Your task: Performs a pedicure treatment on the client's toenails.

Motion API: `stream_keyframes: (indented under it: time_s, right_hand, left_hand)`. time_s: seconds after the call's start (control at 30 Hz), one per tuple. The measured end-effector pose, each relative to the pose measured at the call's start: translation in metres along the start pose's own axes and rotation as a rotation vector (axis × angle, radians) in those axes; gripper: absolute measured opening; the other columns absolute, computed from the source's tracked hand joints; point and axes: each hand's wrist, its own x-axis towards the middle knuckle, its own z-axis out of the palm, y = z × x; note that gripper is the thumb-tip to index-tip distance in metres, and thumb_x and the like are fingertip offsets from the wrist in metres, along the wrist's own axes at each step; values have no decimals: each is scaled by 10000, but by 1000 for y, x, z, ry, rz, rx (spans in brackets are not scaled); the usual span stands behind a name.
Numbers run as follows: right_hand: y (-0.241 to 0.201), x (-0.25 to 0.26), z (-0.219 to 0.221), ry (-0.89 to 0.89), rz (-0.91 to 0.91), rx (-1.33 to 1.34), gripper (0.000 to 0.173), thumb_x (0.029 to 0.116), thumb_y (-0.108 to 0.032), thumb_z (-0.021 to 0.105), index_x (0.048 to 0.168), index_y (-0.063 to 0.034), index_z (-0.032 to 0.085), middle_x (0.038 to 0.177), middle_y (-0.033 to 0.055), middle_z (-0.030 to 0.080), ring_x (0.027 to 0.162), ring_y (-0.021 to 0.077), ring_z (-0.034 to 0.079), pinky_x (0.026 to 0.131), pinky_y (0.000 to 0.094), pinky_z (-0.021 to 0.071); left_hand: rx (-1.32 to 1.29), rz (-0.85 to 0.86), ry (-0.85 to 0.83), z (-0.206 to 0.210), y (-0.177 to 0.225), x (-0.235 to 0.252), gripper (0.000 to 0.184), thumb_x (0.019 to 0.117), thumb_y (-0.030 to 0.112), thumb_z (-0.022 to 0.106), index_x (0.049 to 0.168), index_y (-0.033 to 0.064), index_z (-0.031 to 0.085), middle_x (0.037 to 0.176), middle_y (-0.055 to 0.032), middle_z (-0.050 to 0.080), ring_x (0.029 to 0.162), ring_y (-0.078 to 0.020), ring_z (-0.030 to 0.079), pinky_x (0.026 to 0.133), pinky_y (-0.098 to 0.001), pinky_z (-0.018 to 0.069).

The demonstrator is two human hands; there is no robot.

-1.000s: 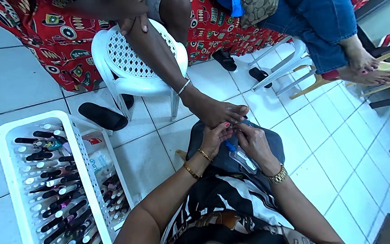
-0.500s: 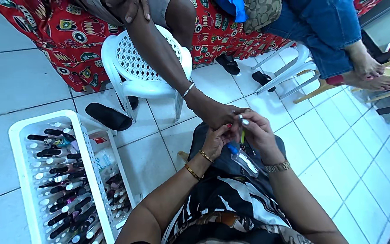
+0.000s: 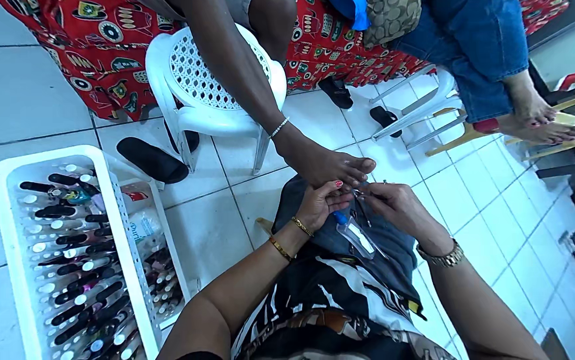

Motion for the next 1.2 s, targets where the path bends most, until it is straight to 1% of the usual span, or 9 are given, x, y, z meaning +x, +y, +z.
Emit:
stream_keyframes:
  time_s: [0.03, 0.07, 0.17, 0.37, 0.53, 0.67, 0.87, 1.07, 1.2]
  right_hand:
    - [-2, 1, 1, 19, -30, -66, 240, 967, -119, 581, 1045, 15, 763, 784, 132, 711, 645, 231, 665, 646, 429, 556]
    - [-4, 2, 1, 27, -50, -117, 241, 968, -124, 583, 1036, 11, 771, 809, 147, 727, 669, 274, 690, 657, 474, 560]
    - [-9, 5, 1, 19, -72, -198, 234, 955, -93, 584, 1027, 3, 785, 828, 158, 742, 709, 327, 715, 662, 517, 563]
    - [-12, 9, -2, -37, -72, -223, 209, 949, -69, 594, 998, -7, 787, 794, 145, 731, 698, 315, 707, 654, 503, 556]
    - [-12, 14, -3, -64, -63, -222, 166, 936, -42, 618, 944, -5, 780, 748, 137, 710, 663, 299, 691, 632, 495, 548]
    - [-13, 15, -5, -93, -35, -189, 165, 943, -30, 608, 943, 6, 769, 742, 133, 702, 657, 281, 684, 642, 481, 554]
    - [-17, 18, -7, -124, 10, -189, 157, 961, -35, 610, 932, 5, 759, 727, 125, 686, 651, 268, 674, 646, 478, 550]
    - [-17, 19, -5, -99, -24, -227, 132, 936, -37, 641, 866, 3, 746, 714, 140, 680, 656, 309, 682, 613, 512, 540]
    - [-21, 18, 0, -47, -48, -305, 128, 921, -55, 658, 855, -5, 755, 707, 157, 685, 648, 344, 689, 585, 534, 523]
  left_hand:
    - [1, 10, 1, 0, -1, 0, 41, 1039, 76, 533, 1070, 73, 560, 822, -69, 693, 714, -177, 717, 690, -304, 617]
    - [1, 21, 1, -1, -1, 1, 42, 1036, 70, 537, 1071, 72, 559, 820, -69, 692, 715, -176, 715, 695, -302, 615]
    - [-2, 40, 7, -1, -2, 1, 60, 1030, 56, 546, 1089, 64, 554, 834, -72, 689, 724, -179, 717, 712, -303, 617]
    - [-4, 54, 26, -1, -3, 3, 69, 1018, 52, 572, 1086, 58, 561, 819, -75, 692, 710, -179, 719, 707, -311, 621]
    - [1, 58, 26, -2, -3, 3, 99, 1017, 51, 578, 1113, 53, 554, 838, -86, 697, 721, -183, 723, 713, -309, 621]
    - [-2, 61, 29, -1, -4, 4, 80, 1017, 48, 578, 1095, 50, 562, 827, -78, 697, 710, -178, 719, 708, -307, 621]
    - [4, 56, 38, -2, -3, 5, 120, 1012, 41, 587, 1125, 50, 547, 837, -88, 694, 712, -182, 718, 709, -308, 619]
    - [14, 74, 25, -2, -4, 5, 85, 1006, 44, 598, 1088, 44, 574, 822, -77, 691, 707, -168, 709, 711, -303, 615]
    - [16, 72, 30, -2, -4, 4, 128, 1001, 41, 609, 1118, 48, 557, 826, -72, 686, 708, -164, 706, 714, -301, 614]
